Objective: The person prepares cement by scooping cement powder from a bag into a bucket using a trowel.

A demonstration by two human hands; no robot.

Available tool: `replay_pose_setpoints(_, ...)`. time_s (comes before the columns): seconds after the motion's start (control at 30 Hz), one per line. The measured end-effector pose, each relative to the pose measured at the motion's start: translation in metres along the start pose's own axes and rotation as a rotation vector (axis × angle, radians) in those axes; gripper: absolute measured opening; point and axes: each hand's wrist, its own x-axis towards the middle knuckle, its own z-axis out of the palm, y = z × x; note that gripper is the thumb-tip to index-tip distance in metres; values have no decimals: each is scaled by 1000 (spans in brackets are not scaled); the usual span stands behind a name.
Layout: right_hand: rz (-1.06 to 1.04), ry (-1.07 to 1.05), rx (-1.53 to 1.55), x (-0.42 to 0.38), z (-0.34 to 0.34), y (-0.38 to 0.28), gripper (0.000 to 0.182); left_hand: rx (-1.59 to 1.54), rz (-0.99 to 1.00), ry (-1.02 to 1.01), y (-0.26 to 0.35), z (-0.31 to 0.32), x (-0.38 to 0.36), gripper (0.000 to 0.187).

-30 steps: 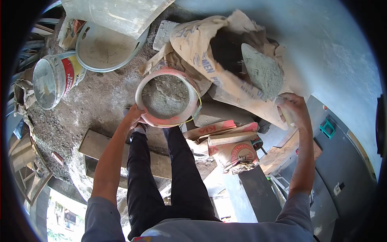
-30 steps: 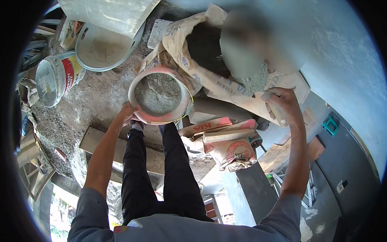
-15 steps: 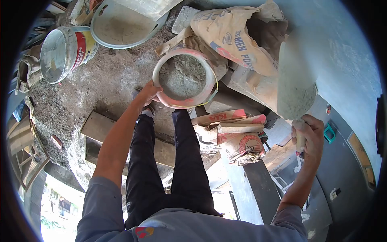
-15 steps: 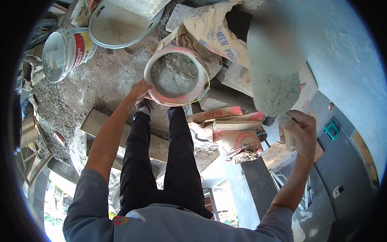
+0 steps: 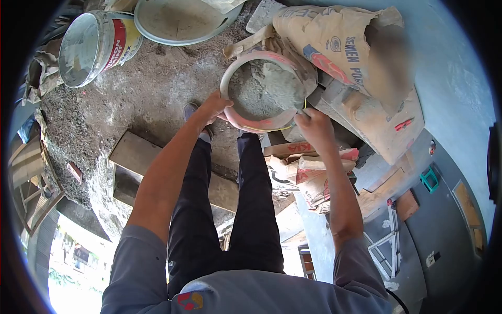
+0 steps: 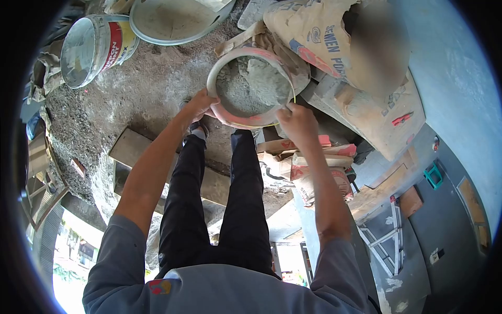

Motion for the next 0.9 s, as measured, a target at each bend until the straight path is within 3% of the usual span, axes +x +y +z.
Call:
replay_pose_setpoints(0.1,-17,99,-306,1,43,-27,22,-26,-2,-9,0,-1,0,51)
replay_pose_setpoints(0.33,-170,306,-490,-26,49,-47,26,-66,35,21,-2,0,-1,57)
replay_pose_setpoints(0.6,-213,362,-308,-103,-93,-61,27,-13,15,30,5,3,-11,62)
replay_pose_setpoints(0.67,-217,452,-190,-122,-142,-64,28,7,4,43,12,6,-14,62)
replay_pose_setpoints(0.73,-218,538,-278,-135,-197,-66,30,2,5,47,4,2,-6,61)
replay_pose_setpoints(0.8,-55,621,-202,-136,-240,-63,33,-14,-14,59,0,2,-4,61)
replay_pose_setpoints(0.9,27,633,-430,-95,-283,-37,30,-19,-20,70,4,3,-5,60)
